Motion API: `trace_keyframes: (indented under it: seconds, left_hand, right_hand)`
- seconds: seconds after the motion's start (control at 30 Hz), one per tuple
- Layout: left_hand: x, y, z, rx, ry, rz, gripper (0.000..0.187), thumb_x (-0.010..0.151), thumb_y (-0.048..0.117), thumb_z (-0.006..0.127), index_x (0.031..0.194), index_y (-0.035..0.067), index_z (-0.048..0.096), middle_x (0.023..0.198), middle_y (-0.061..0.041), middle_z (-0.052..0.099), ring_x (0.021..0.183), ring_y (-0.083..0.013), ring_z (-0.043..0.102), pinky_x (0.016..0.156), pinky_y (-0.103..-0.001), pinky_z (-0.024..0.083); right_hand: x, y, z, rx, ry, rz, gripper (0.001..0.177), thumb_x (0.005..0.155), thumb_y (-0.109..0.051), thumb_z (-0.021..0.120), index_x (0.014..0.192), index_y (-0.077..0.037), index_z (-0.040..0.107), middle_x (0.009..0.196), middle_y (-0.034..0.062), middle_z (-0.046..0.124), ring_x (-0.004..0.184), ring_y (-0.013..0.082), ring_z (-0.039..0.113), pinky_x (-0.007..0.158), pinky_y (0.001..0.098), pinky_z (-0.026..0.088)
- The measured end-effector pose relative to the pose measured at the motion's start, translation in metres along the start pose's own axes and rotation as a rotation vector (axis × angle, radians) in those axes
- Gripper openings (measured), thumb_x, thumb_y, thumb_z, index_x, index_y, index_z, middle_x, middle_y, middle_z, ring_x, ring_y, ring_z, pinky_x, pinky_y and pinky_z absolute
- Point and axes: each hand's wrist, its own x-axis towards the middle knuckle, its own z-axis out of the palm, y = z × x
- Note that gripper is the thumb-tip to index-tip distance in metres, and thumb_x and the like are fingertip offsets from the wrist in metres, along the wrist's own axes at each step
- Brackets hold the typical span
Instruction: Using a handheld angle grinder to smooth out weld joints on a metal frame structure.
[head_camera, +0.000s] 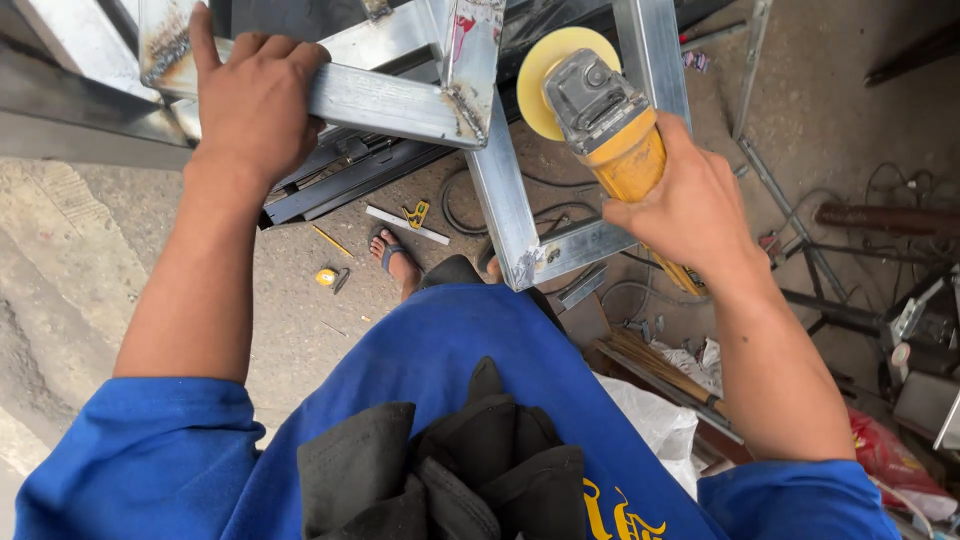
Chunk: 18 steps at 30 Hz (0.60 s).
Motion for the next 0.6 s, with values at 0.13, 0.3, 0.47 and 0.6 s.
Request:
trace_keyframes:
  seconds: [0.13, 0.3, 0.47, 0.6]
  left_hand:
    - [-0.017, -0.007, 0.001, 0.031, 0.028, -0.086, 0.044, 0.078, 0.01, 0.069, 0.122, 0.014, 0.071, 0.116, -0.007, 0.073, 0.13, -0.0368, 0.064, 0.123, -0.071, 0.008]
    - [-0.025, 0.033, -0.019, -0.208, 0.19, -0.251, 0.101, 0.06, 0.001, 0.081, 0.158, 0.003, 0.055, 0.158, -0.039, 0.043, 0.149, -0.0529, 0.029, 0.114, -0.075, -0.001]
    - [-0.056, 0.109, -0.023, -0.519, 0.603, -0.546, 0.065, 0.074, -0.002, 0.057, 0.139, 0.002, 0.05, 0.134, -0.023, 0.049, 0.122, -0.0418, 0.051, 0.106, -0.057, 0.034]
    - [-0.058, 0.223, -0.009, -1.326, 0.534, -0.751, 0.021, 0.086, 0.01, 0.067, 0.106, 0.006, 0.071, 0.094, -0.016, 0.067, 0.091, -0.0377, 0.069, 0.084, -0.047, 0.053]
  right_hand:
    - [0.012, -0.008, 0.006, -0.02, -0.005, -0.054, 0.087, 0.07, -0.031, 0.075, 0.149, -0.012, 0.043, 0.109, 0.0162, 0.069, 0.095, 0.0432, 0.063, 0.073, 0.0531, 0.047]
    - [0.027, -0.019, 0.012, -0.071, -0.003, -0.25, 0.084, 0.069, -0.03, 0.076, 0.145, -0.01, 0.046, 0.113, 0.0121, 0.069, 0.095, 0.0426, 0.065, 0.074, 0.0544, 0.048]
    - [0.035, -0.034, 0.015, -0.109, -0.017, -0.304, 0.085, 0.069, -0.029, 0.076, 0.146, -0.013, 0.046, 0.107, 0.0129, 0.07, 0.091, 0.0407, 0.065, 0.074, 0.0524, 0.048]
    - [0.043, -0.03, 0.017, -0.023, 0.078, -0.456, 0.082, 0.068, -0.024, 0.089, 0.14, -0.003, 0.057, 0.11, 0.0297, 0.069, 0.104, 0.0545, 0.067, 0.086, 0.062, 0.052]
